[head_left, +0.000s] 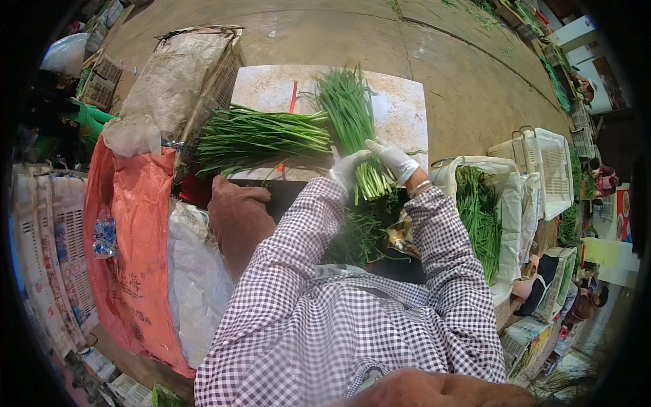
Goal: The person cleans and bundles bunches of green stalks by hand, uses a large knife to trim the ends, and places the finished bundles into a plastic crate.
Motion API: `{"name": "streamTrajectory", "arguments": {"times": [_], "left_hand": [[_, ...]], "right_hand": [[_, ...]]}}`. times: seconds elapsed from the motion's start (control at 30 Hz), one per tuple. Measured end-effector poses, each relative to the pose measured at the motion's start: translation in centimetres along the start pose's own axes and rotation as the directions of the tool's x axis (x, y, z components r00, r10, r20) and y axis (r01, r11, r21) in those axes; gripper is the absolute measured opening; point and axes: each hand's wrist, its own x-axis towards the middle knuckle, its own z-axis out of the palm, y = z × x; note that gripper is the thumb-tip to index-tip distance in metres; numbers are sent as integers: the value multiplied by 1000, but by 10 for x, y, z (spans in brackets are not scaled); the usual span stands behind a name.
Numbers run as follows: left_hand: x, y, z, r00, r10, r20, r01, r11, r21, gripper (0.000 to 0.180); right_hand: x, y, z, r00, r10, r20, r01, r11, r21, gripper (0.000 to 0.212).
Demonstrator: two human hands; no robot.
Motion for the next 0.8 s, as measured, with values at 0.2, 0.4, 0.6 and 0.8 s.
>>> {"name": "streamTrajectory", "arguments": {"times": [0.2, 0.4, 0.6, 0.8], "left_hand": [[-9, -2, 23, 1000, 12, 1, -12, 999, 39, 23], [-6, -25, 36, 996, 82, -36, -84, 994, -73, 20], [-16, -41, 66, 984, 160, 81, -147, 979, -141, 19], [-68, -28, 122, 932, 165, 323, -103, 974, -202, 40]], "right_hand": [[-31, 42, 8, 986, -166, 16, 167, 984, -62, 64], [-41, 65, 8, 987, -102, -126, 45, 919, -392, 90], [-68, 52, 0, 957, -197, -211, 73, 872, -484, 60], [-116, 30, -8, 838, -357, -412, -96, 647, -756, 43]]}}
